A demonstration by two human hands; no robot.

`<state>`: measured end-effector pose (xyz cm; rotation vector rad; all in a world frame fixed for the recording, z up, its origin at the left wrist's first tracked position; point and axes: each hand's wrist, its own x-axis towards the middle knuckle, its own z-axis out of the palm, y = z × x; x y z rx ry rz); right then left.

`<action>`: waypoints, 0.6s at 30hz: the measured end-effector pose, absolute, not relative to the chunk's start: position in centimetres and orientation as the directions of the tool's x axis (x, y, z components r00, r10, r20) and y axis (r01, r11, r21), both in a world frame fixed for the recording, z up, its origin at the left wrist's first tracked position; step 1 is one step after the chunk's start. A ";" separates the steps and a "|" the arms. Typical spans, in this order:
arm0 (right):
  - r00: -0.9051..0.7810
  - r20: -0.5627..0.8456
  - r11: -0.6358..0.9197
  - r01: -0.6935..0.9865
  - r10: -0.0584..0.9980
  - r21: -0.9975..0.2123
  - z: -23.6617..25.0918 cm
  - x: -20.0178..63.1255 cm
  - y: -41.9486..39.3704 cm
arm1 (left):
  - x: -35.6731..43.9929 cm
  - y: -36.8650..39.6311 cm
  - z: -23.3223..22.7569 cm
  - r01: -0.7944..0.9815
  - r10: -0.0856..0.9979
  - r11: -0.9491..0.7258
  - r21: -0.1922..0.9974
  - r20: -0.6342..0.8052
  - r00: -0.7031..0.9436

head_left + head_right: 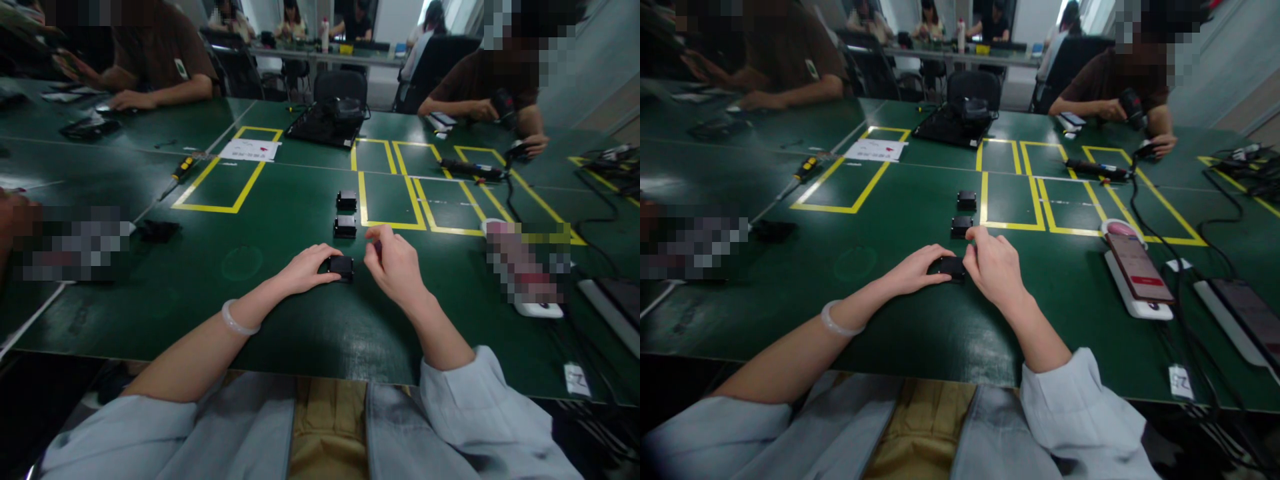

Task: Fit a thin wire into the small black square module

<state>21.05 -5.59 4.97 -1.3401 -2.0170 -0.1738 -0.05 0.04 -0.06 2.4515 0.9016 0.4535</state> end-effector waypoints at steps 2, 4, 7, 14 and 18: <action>-0.218 0.607 0.456 0.848 0.764 -0.269 4.9 21.1 -5.6 | 0.0 0.0 0.0 0.510 0.672 -0.664 0.547 0.137 0.728; -0.214 0.605 0.455 0.846 0.767 -0.277 4.9 21.2 -5.6 | 0.0 0.0 0.1 0.509 0.673 -0.661 0.552 0.135 0.728; -0.217 0.615 0.459 0.847 0.758 -0.267 5.0 21.3 -5.6 | 0.0 0.0 0.1 0.508 0.675 -0.656 0.558 0.132 0.726; -0.211 0.626 0.449 0.858 0.750 -0.249 5.1 21.0 -5.5 | -0.1 0.0 0.0 0.502 0.673 -0.659 0.561 0.141 0.726; -0.211 0.630 0.465 0.843 0.748 -0.270 5.0 20.9 -5.5 | -0.1 0.1 0.0 0.505 0.673 -0.660 0.557 0.138 0.727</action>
